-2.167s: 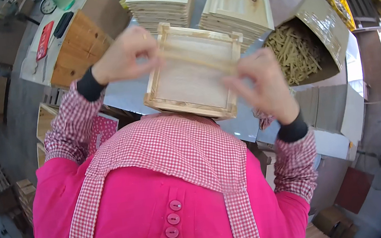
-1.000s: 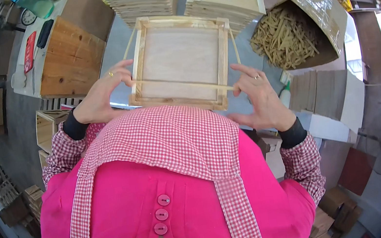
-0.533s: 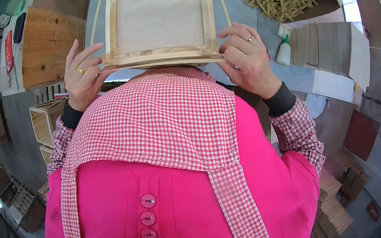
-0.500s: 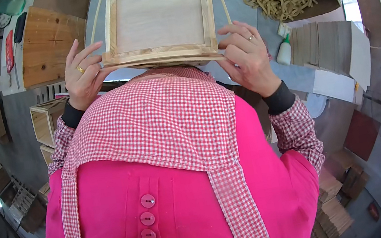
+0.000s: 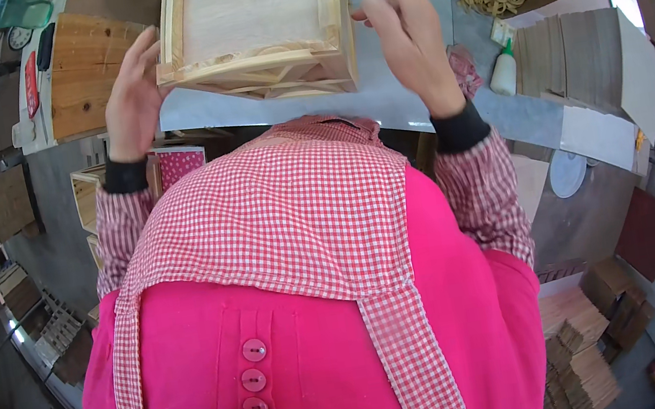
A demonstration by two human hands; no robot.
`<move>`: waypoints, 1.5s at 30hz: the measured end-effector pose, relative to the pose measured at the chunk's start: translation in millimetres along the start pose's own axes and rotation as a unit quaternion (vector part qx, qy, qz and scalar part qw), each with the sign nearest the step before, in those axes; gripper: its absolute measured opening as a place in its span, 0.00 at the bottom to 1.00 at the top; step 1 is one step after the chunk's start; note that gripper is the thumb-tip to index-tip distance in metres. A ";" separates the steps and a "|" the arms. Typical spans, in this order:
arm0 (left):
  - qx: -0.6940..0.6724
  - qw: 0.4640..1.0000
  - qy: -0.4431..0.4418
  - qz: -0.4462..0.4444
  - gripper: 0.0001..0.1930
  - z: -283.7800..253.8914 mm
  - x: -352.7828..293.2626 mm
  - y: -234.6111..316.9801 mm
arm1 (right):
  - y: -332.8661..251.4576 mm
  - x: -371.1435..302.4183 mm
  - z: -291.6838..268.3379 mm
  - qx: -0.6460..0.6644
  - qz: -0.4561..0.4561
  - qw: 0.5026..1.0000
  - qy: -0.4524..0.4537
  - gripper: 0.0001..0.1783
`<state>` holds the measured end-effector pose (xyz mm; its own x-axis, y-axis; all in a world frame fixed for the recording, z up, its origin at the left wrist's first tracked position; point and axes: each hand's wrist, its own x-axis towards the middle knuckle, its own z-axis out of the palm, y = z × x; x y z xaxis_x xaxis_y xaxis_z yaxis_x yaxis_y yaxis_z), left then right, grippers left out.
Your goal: The recorder applies glue to wooden boards, assembles them into small boxes, and secures them with rubber bands.
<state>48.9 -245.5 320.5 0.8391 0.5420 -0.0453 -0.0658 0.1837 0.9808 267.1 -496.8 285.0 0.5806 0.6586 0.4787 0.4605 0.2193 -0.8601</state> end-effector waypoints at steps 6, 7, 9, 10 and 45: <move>0.140 0.974 -0.052 -0.172 0.21 -5.8 53.3 13.5 | -3.3 43.6 24.7 0.025 0.063 0.998 0.018 0.24; 0.143 0.973 -0.050 -0.172 0.21 -6.8 53.4 12.5 | -28.4 47.4 18.6 0.018 0.127 0.992 -0.010 0.23; 0.127 0.977 -0.035 -0.170 0.20 -1.1 25.5 24.7 | -27.6 52.1 8.3 0.008 0.198 0.980 -0.015 0.22; 0.118 0.978 -0.020 -0.173 0.20 1.3 8.1 31.2 | -18.2 52.2 5.6 0.020 0.153 0.988 -0.020 0.22; 0.083 0.981 0.008 -0.176 0.17 3.4 54.7 -143.4 | 85.1 -133.4 26.0 -0.008 0.351 0.926 0.139 0.18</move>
<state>106.1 -245.0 178.0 0.7856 0.4811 -0.3891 0.3172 0.2268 0.9208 211.3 -547.3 143.3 0.8902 0.4235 -0.1678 -0.0863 -0.2048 -0.9750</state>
